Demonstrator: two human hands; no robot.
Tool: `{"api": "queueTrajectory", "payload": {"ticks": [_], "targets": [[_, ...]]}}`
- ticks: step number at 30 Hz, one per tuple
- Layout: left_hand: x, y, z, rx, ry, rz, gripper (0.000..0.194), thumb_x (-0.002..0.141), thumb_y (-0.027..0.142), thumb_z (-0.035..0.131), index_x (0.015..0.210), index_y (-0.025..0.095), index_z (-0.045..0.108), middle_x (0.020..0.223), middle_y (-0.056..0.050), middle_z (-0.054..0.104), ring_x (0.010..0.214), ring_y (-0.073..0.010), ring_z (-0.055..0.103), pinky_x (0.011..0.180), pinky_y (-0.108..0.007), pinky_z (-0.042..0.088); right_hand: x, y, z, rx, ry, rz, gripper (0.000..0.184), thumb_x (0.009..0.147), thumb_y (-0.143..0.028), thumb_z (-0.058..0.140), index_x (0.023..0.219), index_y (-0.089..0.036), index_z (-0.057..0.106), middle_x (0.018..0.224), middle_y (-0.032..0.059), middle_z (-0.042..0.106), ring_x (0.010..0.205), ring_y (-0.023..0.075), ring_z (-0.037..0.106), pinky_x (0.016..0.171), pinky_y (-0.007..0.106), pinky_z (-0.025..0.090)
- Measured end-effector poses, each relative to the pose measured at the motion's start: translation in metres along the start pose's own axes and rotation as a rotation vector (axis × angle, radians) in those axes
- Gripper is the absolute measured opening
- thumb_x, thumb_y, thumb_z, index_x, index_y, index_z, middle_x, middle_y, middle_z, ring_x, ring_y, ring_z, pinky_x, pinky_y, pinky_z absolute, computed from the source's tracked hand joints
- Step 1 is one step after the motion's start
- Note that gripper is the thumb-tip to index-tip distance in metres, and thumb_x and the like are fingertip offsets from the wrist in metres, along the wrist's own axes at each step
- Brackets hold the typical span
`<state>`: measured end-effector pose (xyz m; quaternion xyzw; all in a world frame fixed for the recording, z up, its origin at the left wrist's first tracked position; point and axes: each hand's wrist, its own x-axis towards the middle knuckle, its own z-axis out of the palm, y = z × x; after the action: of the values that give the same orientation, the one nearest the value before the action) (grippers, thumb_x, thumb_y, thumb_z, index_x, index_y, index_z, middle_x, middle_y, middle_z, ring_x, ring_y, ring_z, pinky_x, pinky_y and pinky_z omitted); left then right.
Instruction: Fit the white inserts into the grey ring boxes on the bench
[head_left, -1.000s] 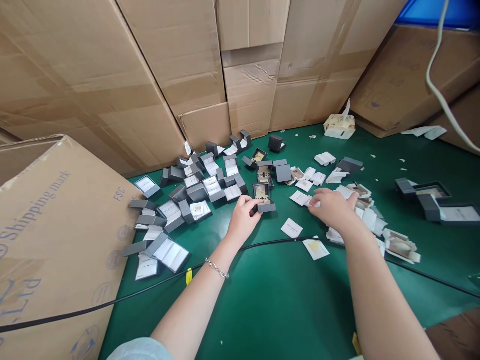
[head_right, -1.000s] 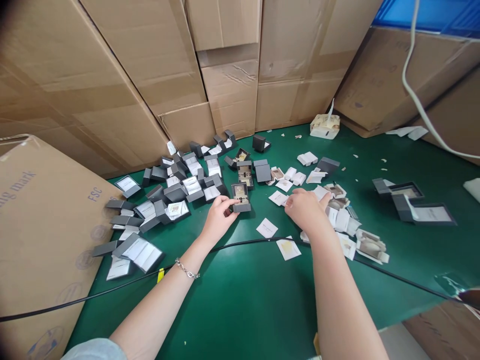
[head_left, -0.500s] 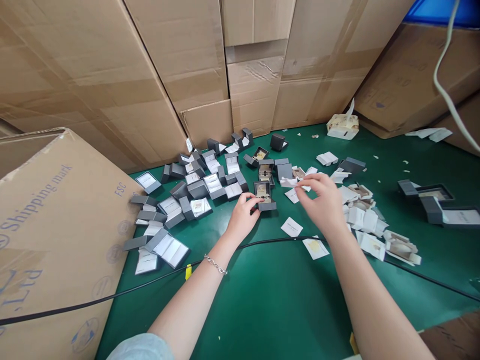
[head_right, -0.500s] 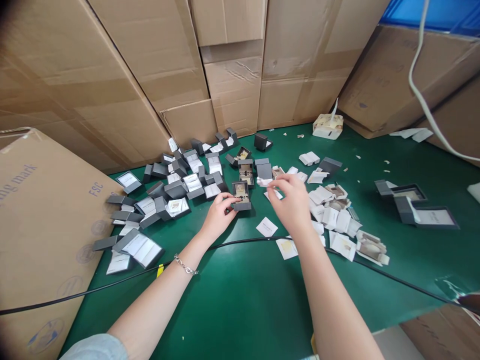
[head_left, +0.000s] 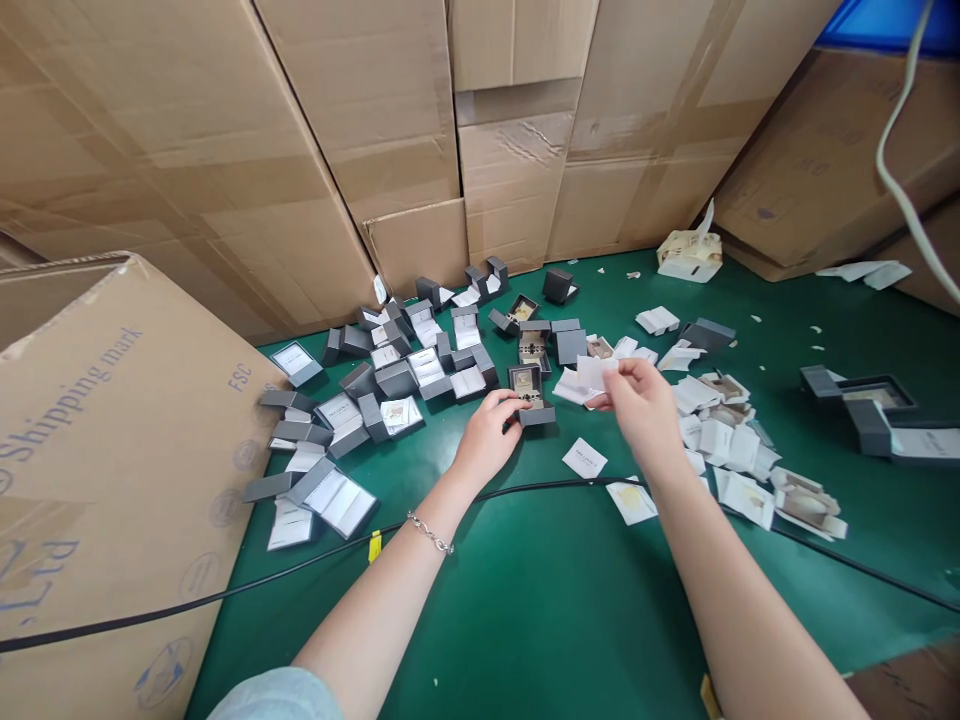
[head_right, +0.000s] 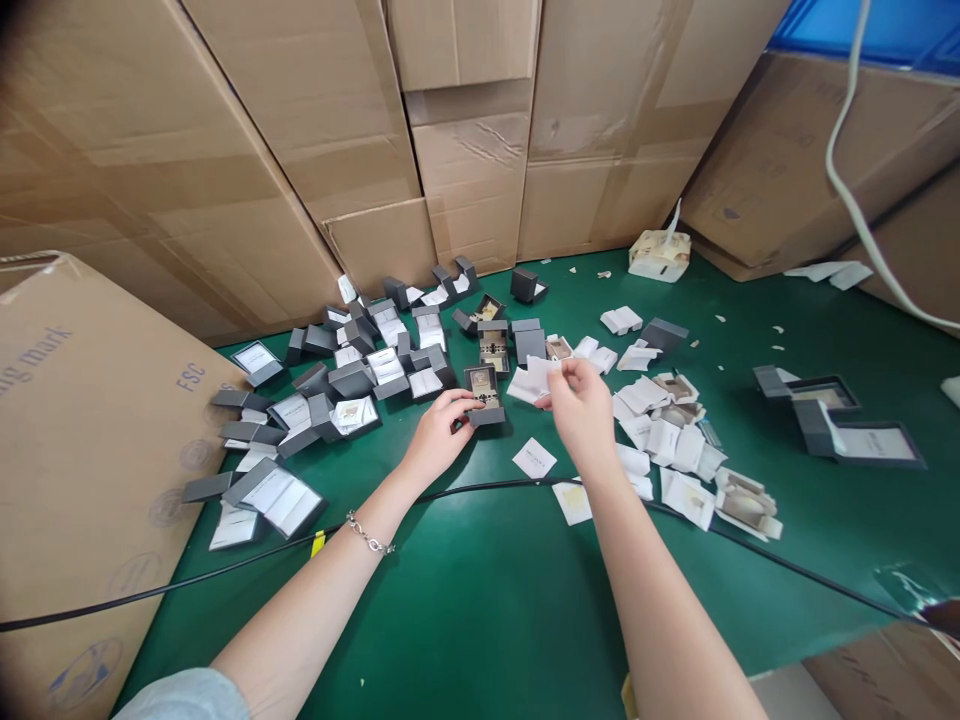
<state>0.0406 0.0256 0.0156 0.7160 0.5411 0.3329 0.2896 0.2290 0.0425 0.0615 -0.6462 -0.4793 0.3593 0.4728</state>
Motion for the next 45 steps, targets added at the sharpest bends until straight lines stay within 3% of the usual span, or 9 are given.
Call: {"api": "queueTrajectory", "payload": {"ticks": [8,13,19,24,29,32,37,41,45], "targets": [[-0.005,0.009,-0.001,-0.168,0.031,0.042,0.036,0.077,0.014,0.047,0.111,0.022,0.053,0.118,-0.007,0.049,0.07,-0.01,0.055,0.066,-0.025,0.049,-0.002,-0.009,-0.006,0.647,-0.315,0.254,0.013,0.068,-0.029,0.055,0.074,-0.022,0.045,0.078,-0.0002,0.064,0.063,0.0171,0.067,0.069,0.033,0.054],[-0.007,0.006,-0.002,-0.242,0.143,0.076,0.045,0.08,0.04,0.053,0.121,0.023,0.048,0.115,-0.008,0.05,0.06,-0.0066,0.048,0.056,-0.021,0.046,-0.013,-0.014,0.002,0.724,-0.538,0.284,0.011,0.072,-0.029,0.055,0.078,-0.022,0.051,0.076,-0.0005,0.066,0.066,0.0173,0.067,0.077,0.037,0.052],[-0.011,0.008,0.0,-0.183,0.189,0.173,0.035,0.077,0.048,0.055,0.095,0.019,0.061,0.096,-0.006,0.058,0.07,-0.0121,0.054,0.06,-0.023,0.046,-0.018,-0.009,0.011,0.685,-0.647,0.243,0.015,0.073,-0.035,0.057,0.078,-0.022,0.052,0.085,0.0007,0.066,0.084,0.0194,0.067,0.085,0.038,0.05],[-0.006,0.01,-0.002,-0.158,0.398,0.067,0.025,0.088,0.033,0.043,0.087,0.018,0.064,0.084,-0.004,0.061,0.077,-0.0133,0.057,0.067,-0.023,0.046,-0.016,-0.01,0.01,0.718,-0.6,0.259,0.015,0.073,-0.035,0.058,0.08,-0.023,0.052,0.085,0.0008,0.066,0.083,0.0192,0.067,0.086,0.041,0.05],[0.0,0.006,-0.005,-0.251,0.559,-0.095,0.03,0.078,0.011,0.044,0.102,0.021,0.06,0.105,-0.006,0.055,0.093,-0.0151,0.056,0.063,-0.021,0.045,-0.012,-0.008,0.01,0.726,-0.43,0.277,0.014,0.071,-0.033,0.059,0.076,-0.024,0.049,0.08,-0.0012,0.065,0.071,0.0163,0.066,0.081,0.038,0.052],[-0.001,0.004,-0.005,-0.271,0.577,-0.155,0.041,0.067,0.001,0.041,0.098,0.021,0.059,0.11,-0.005,0.051,0.097,-0.0162,0.054,0.065,-0.022,0.046,-0.009,-0.004,0.011,0.748,-0.356,0.318,0.016,0.069,-0.03,0.062,0.075,-0.024,0.048,0.076,-0.0036,0.061,0.067,0.0134,0.064,0.074,0.032,0.053],[-0.003,0.003,-0.005,-0.221,0.572,-0.159,0.036,0.061,-0.001,0.037,0.081,0.021,0.057,0.108,-0.003,0.052,0.109,-0.02,0.047,0.086,-0.032,0.043,-0.008,-0.002,0.014,0.678,-0.267,0.344,0.023,0.062,-0.03,0.071,0.075,-0.024,0.054,0.066,-0.0062,0.054,0.059,0.0092,0.058,0.058,0.021,0.049],[-0.006,0.004,-0.006,-0.23,0.588,-0.094,0.024,0.073,0.008,0.036,0.078,0.02,0.057,0.096,-0.004,0.056,0.097,-0.0183,0.052,0.081,-0.03,0.044,-0.009,-0.002,0.015,0.464,-0.264,0.183,0.021,0.062,-0.036,0.072,0.076,-0.023,0.064,0.059,-0.0059,0.049,0.049,0.0066,0.043,0.049,0.021,0.041],[-0.01,0.006,-0.003,-0.374,0.385,0.039,0.026,0.086,0.035,0.038,0.082,0.018,0.058,0.069,-0.002,0.055,0.064,-0.0137,0.052,0.059,-0.025,0.043,-0.017,-0.001,0.018,0.109,-0.291,-0.262,0.014,0.07,-0.034,0.066,0.079,-0.024,0.071,0.063,-0.002,0.051,0.054,0.0096,0.046,0.052,0.025,0.041]]}}
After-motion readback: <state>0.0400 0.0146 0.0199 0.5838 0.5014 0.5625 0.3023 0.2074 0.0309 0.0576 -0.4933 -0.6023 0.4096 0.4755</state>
